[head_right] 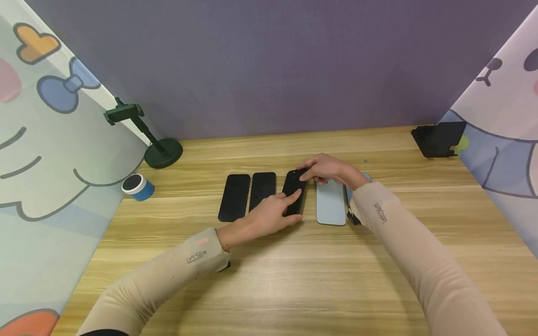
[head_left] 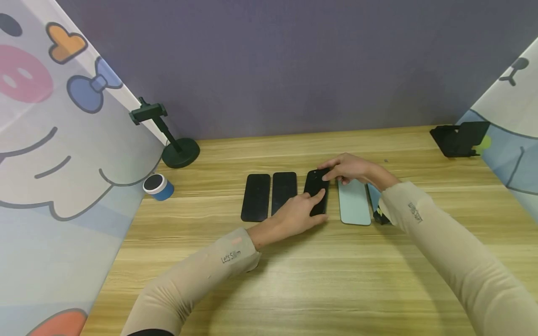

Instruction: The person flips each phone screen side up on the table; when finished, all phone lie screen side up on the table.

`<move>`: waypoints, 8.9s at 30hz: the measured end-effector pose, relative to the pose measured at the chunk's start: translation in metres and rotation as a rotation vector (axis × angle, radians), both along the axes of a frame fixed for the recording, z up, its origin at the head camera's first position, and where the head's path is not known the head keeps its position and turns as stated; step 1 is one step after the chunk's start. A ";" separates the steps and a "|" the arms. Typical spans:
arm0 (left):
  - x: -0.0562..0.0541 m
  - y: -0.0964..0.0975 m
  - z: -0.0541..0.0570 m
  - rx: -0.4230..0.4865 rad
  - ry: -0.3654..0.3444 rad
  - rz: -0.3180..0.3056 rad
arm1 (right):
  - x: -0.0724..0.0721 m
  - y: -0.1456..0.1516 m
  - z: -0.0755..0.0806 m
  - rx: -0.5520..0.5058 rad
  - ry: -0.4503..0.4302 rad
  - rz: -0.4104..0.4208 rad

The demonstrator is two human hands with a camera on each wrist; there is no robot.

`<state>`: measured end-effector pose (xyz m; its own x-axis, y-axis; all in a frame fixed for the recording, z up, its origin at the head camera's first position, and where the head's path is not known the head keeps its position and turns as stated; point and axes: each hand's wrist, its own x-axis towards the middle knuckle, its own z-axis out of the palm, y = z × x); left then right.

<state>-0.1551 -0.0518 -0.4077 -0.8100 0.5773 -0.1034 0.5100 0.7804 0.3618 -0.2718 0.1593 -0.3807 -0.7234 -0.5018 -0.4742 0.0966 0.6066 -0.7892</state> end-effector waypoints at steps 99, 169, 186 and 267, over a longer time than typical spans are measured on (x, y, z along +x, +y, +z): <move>-0.014 -0.051 0.009 0.856 -0.671 0.261 | 0.016 0.008 -0.006 -0.313 0.023 -0.151; -0.015 0.001 0.022 -0.132 -0.450 0.276 | 0.018 -0.005 -0.013 0.028 0.040 0.033; -0.006 -0.008 0.022 -0.330 -0.129 0.182 | 0.018 -0.005 -0.010 0.043 0.050 0.046; -0.010 0.055 0.006 -0.442 0.133 -0.067 | 0.037 0.069 -0.002 0.141 0.169 -0.032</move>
<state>-0.1648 0.0036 -0.4018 -0.7955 0.5524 -0.2491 0.5837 0.8090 -0.0701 -0.2343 0.2282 -0.3824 -0.8128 -0.4151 -0.4088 -0.0091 0.7106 -0.7035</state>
